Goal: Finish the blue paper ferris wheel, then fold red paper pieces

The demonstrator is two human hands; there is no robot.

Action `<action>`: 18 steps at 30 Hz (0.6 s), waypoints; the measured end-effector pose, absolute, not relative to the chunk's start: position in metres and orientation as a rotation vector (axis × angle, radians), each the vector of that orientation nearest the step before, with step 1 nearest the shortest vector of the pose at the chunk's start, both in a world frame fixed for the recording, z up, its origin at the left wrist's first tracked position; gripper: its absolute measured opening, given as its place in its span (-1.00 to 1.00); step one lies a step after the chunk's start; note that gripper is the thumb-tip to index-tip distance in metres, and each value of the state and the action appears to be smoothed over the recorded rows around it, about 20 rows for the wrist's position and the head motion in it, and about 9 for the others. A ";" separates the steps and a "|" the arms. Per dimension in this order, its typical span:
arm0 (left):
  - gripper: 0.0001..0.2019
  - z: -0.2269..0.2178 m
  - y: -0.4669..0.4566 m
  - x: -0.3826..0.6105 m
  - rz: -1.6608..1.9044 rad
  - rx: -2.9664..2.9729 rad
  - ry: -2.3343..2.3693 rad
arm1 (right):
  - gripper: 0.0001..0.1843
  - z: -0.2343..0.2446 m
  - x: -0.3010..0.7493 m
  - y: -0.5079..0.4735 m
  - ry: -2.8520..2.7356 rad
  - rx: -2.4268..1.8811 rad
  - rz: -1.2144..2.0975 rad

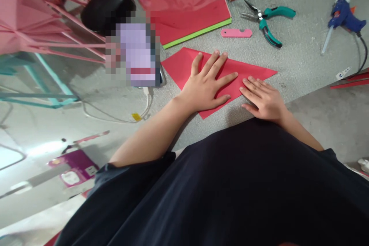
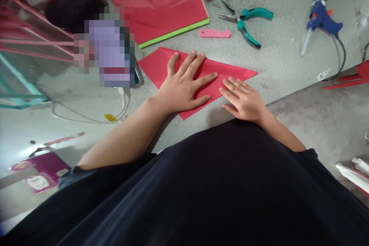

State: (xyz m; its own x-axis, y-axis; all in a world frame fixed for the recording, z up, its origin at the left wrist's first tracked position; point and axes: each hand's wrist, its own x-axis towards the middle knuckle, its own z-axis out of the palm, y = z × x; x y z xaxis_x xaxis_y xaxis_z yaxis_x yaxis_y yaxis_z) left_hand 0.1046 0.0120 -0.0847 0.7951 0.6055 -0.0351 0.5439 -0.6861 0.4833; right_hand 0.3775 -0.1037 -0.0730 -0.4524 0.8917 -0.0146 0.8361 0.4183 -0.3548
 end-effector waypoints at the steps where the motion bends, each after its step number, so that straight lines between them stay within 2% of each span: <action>1: -0.24 -0.086 0.013 0.104 0.171 2.507 0.850 | -0.42 -0.073 0.378 -0.104 -2.486 -1.540 0.478; 7: -0.11 -0.089 0.016 0.098 0.147 2.502 0.901 | -0.42 -0.074 0.377 -0.104 -2.451 -1.557 0.496; 13: 0.17 -0.084 0.012 0.093 0.218 2.392 1.204 | -0.41 -0.071 0.378 -0.105 -2.450 -1.542 0.468; 16: 0.20 -0.086 0.012 0.091 0.259 2.372 1.261 | -0.48 -0.064 0.369 -0.102 -2.401 -1.602 0.467; 18: 0.21 -0.088 0.012 0.090 0.272 2.377 1.259 | -0.46 -0.060 0.356 -0.093 -2.379 -1.631 0.458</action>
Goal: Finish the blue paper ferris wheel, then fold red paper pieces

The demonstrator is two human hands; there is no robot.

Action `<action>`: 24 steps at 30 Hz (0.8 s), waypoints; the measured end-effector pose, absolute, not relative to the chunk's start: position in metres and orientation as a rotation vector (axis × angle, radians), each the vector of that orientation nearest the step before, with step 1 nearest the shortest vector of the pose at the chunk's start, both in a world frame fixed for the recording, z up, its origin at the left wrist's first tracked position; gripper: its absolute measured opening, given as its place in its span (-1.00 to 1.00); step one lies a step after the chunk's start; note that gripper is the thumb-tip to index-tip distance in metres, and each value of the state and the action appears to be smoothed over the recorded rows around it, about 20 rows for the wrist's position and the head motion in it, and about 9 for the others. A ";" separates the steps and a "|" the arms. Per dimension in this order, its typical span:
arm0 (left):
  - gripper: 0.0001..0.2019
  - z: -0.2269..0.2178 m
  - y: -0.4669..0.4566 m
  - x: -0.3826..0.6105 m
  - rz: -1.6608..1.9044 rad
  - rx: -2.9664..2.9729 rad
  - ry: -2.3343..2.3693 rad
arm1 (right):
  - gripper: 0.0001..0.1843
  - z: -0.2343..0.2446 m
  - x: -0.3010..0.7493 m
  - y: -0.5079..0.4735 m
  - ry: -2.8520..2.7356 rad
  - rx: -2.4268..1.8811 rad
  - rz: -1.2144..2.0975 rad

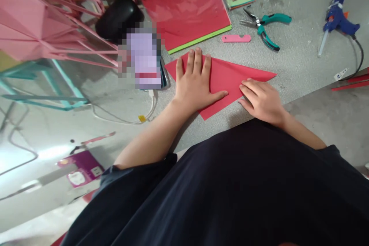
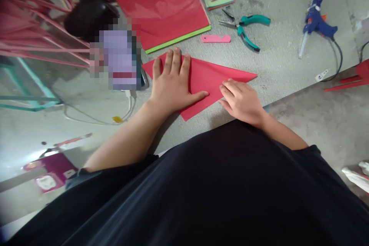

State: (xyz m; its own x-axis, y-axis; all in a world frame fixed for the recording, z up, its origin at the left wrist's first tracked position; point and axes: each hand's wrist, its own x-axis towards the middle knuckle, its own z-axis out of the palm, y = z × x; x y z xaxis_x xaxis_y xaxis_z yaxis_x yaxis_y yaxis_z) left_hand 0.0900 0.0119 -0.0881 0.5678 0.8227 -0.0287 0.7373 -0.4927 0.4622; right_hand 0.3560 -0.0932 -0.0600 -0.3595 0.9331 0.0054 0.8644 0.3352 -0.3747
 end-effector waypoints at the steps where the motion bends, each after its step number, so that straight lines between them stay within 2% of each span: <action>1: 0.21 -0.089 0.012 0.090 0.275 2.381 1.256 | -0.41 -0.059 0.348 -0.087 -2.387 -1.629 0.460; 7: 0.17 -0.094 0.011 0.091 0.298 2.396 1.270 | -0.17 -0.067 0.306 -0.048 -2.592 -1.512 0.618; 12: 0.27 -0.095 0.012 0.090 0.265 2.438 1.263 | 0.07 -0.074 0.327 -0.054 -2.429 -1.666 0.580; 20: 0.26 -0.097 0.013 0.089 0.229 2.498 1.283 | 0.20 -0.077 0.398 -0.098 -2.229 -1.917 0.479; 22: 0.27 -0.095 0.013 0.091 0.189 2.497 1.303 | 0.18 -0.070 0.416 -0.108 -2.203 -1.986 0.436; 24: 0.27 -0.091 0.013 0.094 0.128 2.485 1.330 | 0.06 -0.056 0.435 -0.110 -2.214 -2.046 0.405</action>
State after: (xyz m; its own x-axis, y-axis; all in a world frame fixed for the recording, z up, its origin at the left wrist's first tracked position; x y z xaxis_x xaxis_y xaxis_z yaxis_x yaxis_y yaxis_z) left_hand 0.0943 0.0128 -0.0910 0.5631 0.8234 -0.0704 0.7948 -0.5163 0.3190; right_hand 0.4352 -0.1103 -0.0558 -0.0925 0.9900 -0.1062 0.9635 0.0621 -0.2605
